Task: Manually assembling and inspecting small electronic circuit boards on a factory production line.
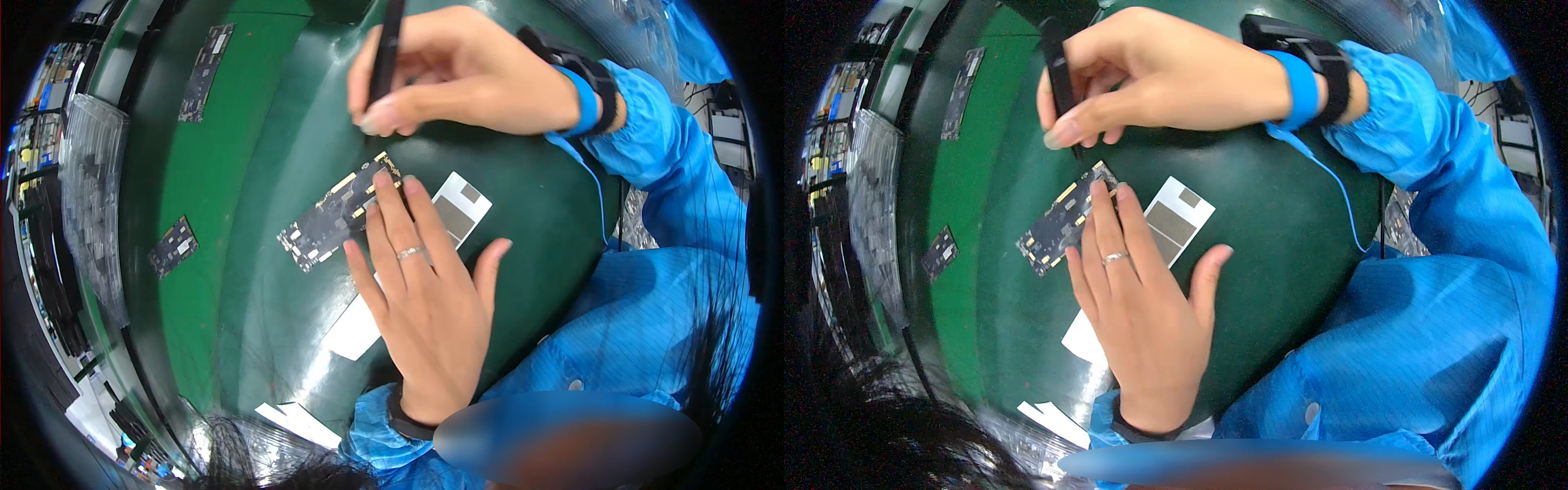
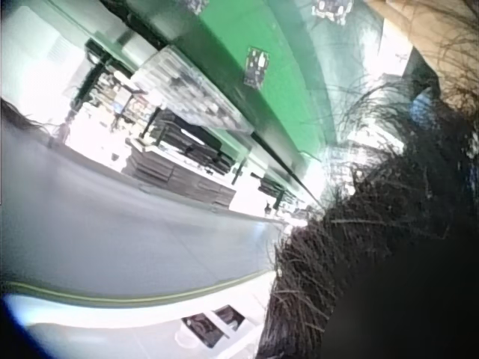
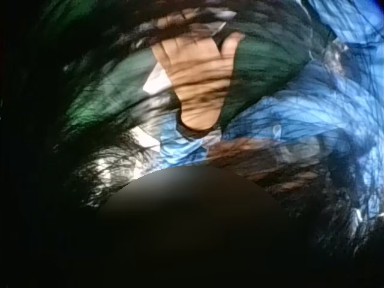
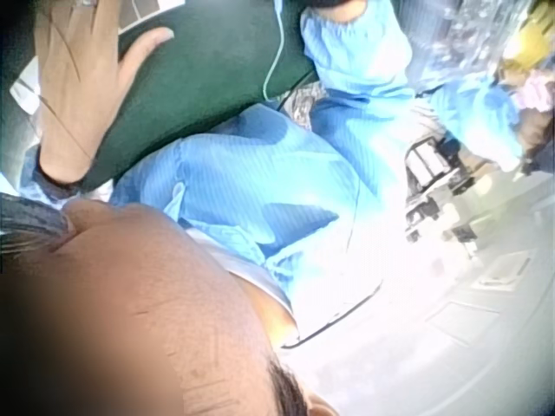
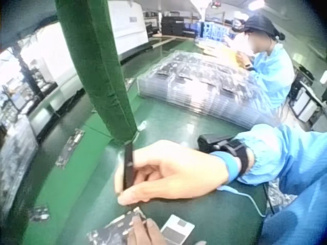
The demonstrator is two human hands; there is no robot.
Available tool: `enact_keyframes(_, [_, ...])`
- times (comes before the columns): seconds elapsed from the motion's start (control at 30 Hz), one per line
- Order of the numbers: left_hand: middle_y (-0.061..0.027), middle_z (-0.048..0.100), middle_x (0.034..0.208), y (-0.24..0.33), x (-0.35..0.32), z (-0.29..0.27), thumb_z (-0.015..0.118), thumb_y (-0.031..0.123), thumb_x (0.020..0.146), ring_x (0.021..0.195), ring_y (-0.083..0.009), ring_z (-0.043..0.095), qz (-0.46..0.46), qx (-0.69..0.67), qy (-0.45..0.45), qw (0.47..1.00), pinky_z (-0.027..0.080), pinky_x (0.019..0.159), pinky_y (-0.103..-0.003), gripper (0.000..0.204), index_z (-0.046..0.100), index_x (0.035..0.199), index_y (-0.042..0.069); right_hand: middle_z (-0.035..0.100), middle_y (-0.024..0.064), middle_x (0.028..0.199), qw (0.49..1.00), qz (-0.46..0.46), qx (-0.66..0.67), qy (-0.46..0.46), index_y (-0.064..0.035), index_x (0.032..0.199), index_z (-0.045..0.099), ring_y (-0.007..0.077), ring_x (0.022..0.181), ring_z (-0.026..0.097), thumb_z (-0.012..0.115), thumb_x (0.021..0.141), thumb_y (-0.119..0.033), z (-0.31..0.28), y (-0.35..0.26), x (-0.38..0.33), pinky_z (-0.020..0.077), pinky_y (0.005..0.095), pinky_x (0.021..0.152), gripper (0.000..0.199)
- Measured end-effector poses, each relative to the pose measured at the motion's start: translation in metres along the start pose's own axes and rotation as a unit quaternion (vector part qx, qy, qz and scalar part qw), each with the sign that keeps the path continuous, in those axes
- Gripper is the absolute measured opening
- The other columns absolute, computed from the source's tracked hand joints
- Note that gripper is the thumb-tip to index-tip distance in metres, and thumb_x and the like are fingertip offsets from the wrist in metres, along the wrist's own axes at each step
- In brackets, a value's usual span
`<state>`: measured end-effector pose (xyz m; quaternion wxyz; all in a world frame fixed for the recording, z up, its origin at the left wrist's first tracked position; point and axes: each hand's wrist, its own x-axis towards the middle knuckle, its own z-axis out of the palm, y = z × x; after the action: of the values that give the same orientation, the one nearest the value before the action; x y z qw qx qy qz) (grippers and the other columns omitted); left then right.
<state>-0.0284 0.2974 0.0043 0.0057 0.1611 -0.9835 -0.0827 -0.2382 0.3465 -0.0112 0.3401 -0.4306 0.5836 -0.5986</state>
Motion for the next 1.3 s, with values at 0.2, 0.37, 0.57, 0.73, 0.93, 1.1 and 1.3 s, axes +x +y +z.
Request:
enact_keyframes(0.2, [-0.0305, 0.044, 0.15, 0.031, -0.039, -0.009, 0.073, 0.055, 0.087, 0.133, -0.0471, 0.05, 0.015, -0.081, -0.069, 0.994, 0.048, 0.109, -0.058, 0.089, 0.049, 0.145, -0.008, 0.077, 0.0071, 0.088, 0.991, 0.027, -0.04, -0.125, 0.0012, 0.103, 0.07, 0.0107, 0.075, 0.069, 0.076, 0.097, -0.017, 0.014, 0.004, -0.031, 0.0554, 0.0277, 0.067, 0.02])
enact_keyframes(0.37, [-0.0313, 0.044, 0.151, 0.035, -0.043, -0.003, 0.073, 0.056, 0.086, 0.135, -0.0473, 0.052, 0.011, -0.036, -0.065, 0.997, 0.05, 0.11, -0.053, 0.09, 0.051, 0.145, -0.008, 0.077, 0.01, 0.086, 0.987, 0.011, -0.071, -0.145, 0.0016, 0.1, 0.069, 0.0147, 0.073, 0.072, 0.076, 0.096, -0.019, 0.015, 0.009, -0.03, 0.0562, 0.0293, 0.066, 0.022])
enact_keyframes(0.57, [-0.0299, 0.047, 0.15, 0.034, -0.044, -0.003, 0.069, 0.058, 0.089, 0.136, -0.0458, 0.053, 0.025, 0.007, -0.066, 0.997, 0.051, 0.11, -0.05, 0.087, 0.053, 0.143, -0.009, 0.076, 0.0101, 0.083, 0.981, -0.009, -0.099, -0.169, 0.0019, 0.099, 0.069, 0.016, 0.071, 0.071, 0.077, 0.096, -0.019, 0.017, 0.007, -0.03, 0.0558, 0.0299, 0.065, 0.022])
enact_keyframes(0.73, [-0.0285, 0.051, 0.145, 0.032, -0.043, -0.005, 0.071, 0.056, 0.089, 0.132, -0.0448, 0.057, 0.02, -0.006, -0.053, 0.998, 0.052, 0.109, -0.051, 0.083, 0.056, 0.141, -0.006, 0.076, 0.008, 0.083, 0.986, 0.016, -0.061, -0.155, 0.0024, 0.101, 0.07, 0.0119, 0.074, 0.07, 0.076, 0.096, -0.018, 0.018, 0.003, -0.027, 0.0554, 0.0284, 0.065, 0.021])
enact_keyframes(0.93, [-0.0226, 0.056, 0.136, 0.021, -0.029, -0.008, 0.074, 0.049, 0.09, 0.113, -0.0383, 0.061, 0.02, -0.038, -0.023, 0.999, 0.049, 0.102, -0.052, 0.071, 0.059, 0.138, -0.001, 0.071, 0.0044, 0.092, 0.994, 0.053, -0.013, -0.096, 0.0019, 0.104, 0.067, 0.0088, 0.083, 0.068, 0.071, 0.101, -0.011, 0.006, 0.016, 0.006, 0.0561, 0.0246, 0.077, 0.014])
enact_keyframes(1.1, [-0.0235, 0.048, 0.146, 0.01, -0.013, 0.003, 0.075, 0.047, 0.09, 0.128, -0.0395, 0.054, 0.001, -0.009, 0.032, 0.999, 0.046, 0.108, -0.055, 0.076, 0.054, 0.143, -0.003, 0.071, 0.004, 0.09, 0.993, 0.062, -0.02, -0.102, 0.0011, 0.102, 0.066, 0.0093, 0.083, 0.068, 0.072, 0.101, -0.012, 0.005, 0.016, 0.007, 0.056, 0.025, 0.077, 0.014])
enact_keyframes(1.3, [-0.0248, 0.047, 0.147, 0.008, -0.008, 0.006, 0.075, 0.047, 0.09, 0.134, -0.0413, 0.051, -0.005, -0.016, 0.017, 1.0, 0.046, 0.11, -0.058, 0.078, 0.052, 0.143, -0.005, 0.071, 0.0037, 0.087, 0.992, 0.044, -0.046, -0.105, 0.0007, 0.099, 0.067, 0.0091, 0.083, 0.068, 0.072, 0.1, -0.014, 0.002, 0.018, 0.01, 0.0549, 0.0252, 0.077, 0.016])
